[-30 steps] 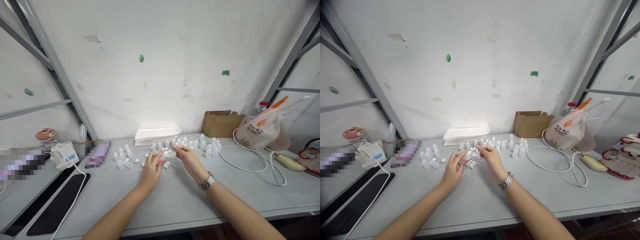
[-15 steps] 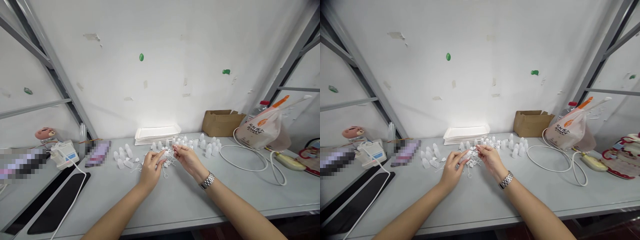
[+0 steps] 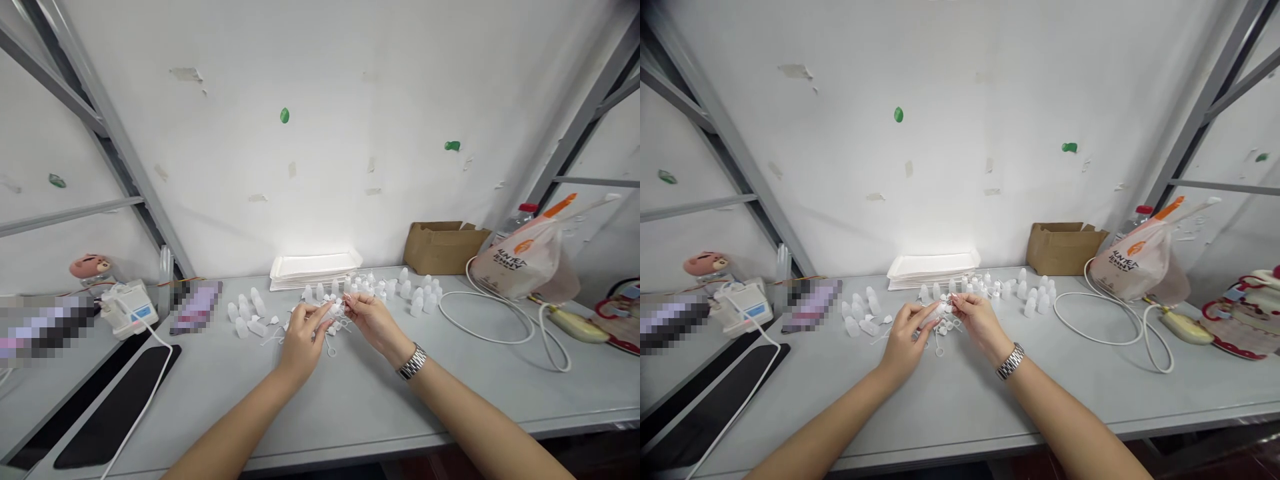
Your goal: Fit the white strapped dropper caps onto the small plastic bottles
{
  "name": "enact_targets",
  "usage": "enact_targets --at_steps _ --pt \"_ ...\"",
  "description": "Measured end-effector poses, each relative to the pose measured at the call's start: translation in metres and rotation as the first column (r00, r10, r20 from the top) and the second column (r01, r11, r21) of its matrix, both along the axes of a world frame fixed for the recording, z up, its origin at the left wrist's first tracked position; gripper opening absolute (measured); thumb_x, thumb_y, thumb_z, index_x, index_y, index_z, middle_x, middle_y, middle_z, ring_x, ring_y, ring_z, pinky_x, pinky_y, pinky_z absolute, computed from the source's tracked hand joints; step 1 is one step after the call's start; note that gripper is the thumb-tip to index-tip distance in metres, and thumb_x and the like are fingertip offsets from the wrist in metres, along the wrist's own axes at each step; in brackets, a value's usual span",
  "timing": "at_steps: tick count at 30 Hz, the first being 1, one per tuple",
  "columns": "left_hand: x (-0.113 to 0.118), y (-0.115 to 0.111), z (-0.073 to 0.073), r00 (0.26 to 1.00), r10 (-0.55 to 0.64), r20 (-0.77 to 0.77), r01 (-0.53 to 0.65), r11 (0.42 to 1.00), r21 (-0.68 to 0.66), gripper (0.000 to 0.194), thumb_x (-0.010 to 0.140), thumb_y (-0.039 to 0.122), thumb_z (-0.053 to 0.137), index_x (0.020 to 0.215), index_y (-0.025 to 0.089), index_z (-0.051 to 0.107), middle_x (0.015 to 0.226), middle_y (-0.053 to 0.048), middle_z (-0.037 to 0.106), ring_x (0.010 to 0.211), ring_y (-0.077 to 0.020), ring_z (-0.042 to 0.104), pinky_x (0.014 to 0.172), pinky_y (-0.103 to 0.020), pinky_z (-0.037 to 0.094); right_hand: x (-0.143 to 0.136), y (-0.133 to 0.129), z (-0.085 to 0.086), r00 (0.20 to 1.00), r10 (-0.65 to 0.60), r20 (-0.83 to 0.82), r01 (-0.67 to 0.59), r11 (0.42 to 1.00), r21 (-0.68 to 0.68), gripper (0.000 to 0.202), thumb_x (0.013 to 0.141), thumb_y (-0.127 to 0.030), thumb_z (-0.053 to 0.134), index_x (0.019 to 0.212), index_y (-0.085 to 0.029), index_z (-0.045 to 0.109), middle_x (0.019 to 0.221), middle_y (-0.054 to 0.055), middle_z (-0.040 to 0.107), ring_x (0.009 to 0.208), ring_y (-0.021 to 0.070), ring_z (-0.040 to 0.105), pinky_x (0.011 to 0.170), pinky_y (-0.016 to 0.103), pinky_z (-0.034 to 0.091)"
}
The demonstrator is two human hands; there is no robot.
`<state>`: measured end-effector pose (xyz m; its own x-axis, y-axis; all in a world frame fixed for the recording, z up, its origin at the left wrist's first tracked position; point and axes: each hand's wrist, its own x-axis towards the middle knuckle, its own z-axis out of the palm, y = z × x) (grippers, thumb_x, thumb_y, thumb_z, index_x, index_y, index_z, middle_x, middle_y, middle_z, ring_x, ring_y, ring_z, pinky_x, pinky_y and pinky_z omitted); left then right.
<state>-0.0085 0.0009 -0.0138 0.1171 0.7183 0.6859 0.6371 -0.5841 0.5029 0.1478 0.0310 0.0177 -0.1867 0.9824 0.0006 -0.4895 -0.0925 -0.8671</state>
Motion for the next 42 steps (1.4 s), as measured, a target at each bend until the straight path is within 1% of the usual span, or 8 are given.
enact_targets --at_steps 7,12,15,19,24,29,35,42 --pt "0.000 0.001 0.000 1.000 0.012 -0.002 -0.012 1.000 -0.013 0.030 0.086 0.024 0.046 0.114 0.029 0.056 0.086 -0.004 0.049 0.081 -0.0156 0.051 0.063 -0.027 0.048 0.000 0.000 0.001 1.000 -0.006 -0.003 0.006 1.000 -0.015 0.021 0.050 -0.029 0.079 0.061 -0.017 0.067 0.062 -0.001 0.057 0.061 0.0097 0.049 0.069 0.027 0.041" --pt "-0.001 0.001 0.001 1.000 0.008 0.008 -0.008 1.000 -0.013 0.030 0.085 0.024 0.047 0.113 0.028 0.057 0.084 -0.004 0.049 0.080 -0.0151 0.051 0.065 -0.028 0.048 0.001 -0.001 0.002 0.998 -0.010 0.055 0.008 0.999 0.034 0.022 0.052 -0.033 0.078 0.061 -0.017 0.066 0.062 -0.001 0.056 0.061 0.0103 0.049 0.069 0.028 0.041" --pt "-0.001 0.000 0.001 1.000 0.007 0.014 -0.007 1.000 -0.014 0.030 0.085 0.024 0.047 0.112 0.029 0.058 0.081 -0.003 0.049 0.077 -0.0147 0.051 0.065 -0.028 0.048 0.000 -0.001 0.002 0.983 -0.067 0.168 0.051 0.994 0.094 0.025 0.055 -0.038 0.076 0.061 -0.017 0.065 0.061 -0.001 0.056 0.061 0.0114 0.049 0.068 0.029 0.041" --pt "-0.001 0.000 0.002 1.000 0.015 0.012 -0.015 1.000 -0.027 0.029 0.084 0.024 0.048 0.112 0.027 0.059 0.078 -0.002 0.049 0.075 -0.0145 0.050 0.066 -0.028 0.048 -0.001 -0.002 0.002 0.936 -0.181 0.304 0.126 0.974 0.191 0.027 0.059 -0.042 0.071 0.060 -0.017 0.062 0.061 0.000 0.056 0.063 0.0135 0.049 0.067 0.029 0.040" --pt "0.000 0.000 0.003 1.000 0.008 0.008 -0.008 1.000 -0.028 0.030 0.084 0.025 0.048 0.113 0.027 0.058 0.077 -0.002 0.048 0.074 -0.0144 0.050 0.065 -0.028 0.047 -0.001 -0.004 0.004 0.898 -0.247 0.364 0.161 0.955 0.250 0.028 0.060 -0.044 0.070 0.059 -0.018 0.061 0.062 0.001 0.057 0.066 0.0151 0.051 0.068 0.029 0.041" --pt "-0.001 0.000 0.002 1.000 0.010 0.001 -0.010 0.999 -0.031 0.031 0.085 0.027 0.048 0.113 0.029 0.058 0.076 -0.002 0.048 0.074 -0.0148 0.050 0.063 -0.027 0.046 -0.002 -0.005 0.004 0.862 -0.307 0.404 0.180 0.929 0.323 0.030 0.060 -0.047 0.069 0.059 -0.019 0.060 0.060 0.001 0.058 0.064 0.0161 0.051 0.065 0.030 0.041" --pt "-0.002 0.000 -0.001 1.000 0.012 -0.016 -0.012 1.000 -0.022 0.031 0.085 0.026 0.048 0.114 0.030 0.057 0.075 -0.002 0.047 0.073 -0.0150 0.049 0.062 -0.027 0.045 -0.003 -0.006 0.003 0.840 -0.322 0.436 0.184 0.926 0.330 0.028 0.061 -0.046 0.069 0.058 -0.019 0.060 0.058 0.001 0.058 0.062 0.0162 0.051 0.062 0.030 0.040" --pt "-0.003 0.001 -0.007 0.999 0.010 -0.041 -0.010 1.000 0.007 0.032 0.085 0.022 0.047 0.114 0.027 0.057 0.074 -0.001 0.047 0.071 -0.0143 0.048 0.067 -0.029 0.045 -0.002 -0.002 -0.002 0.839 -0.277 0.468 0.142 0.942 0.303 0.029 0.061 -0.045 0.068 0.056 -0.018 0.059 0.057 0.001 0.057 0.059 0.0154 0.050 0.060 0.030 0.039"
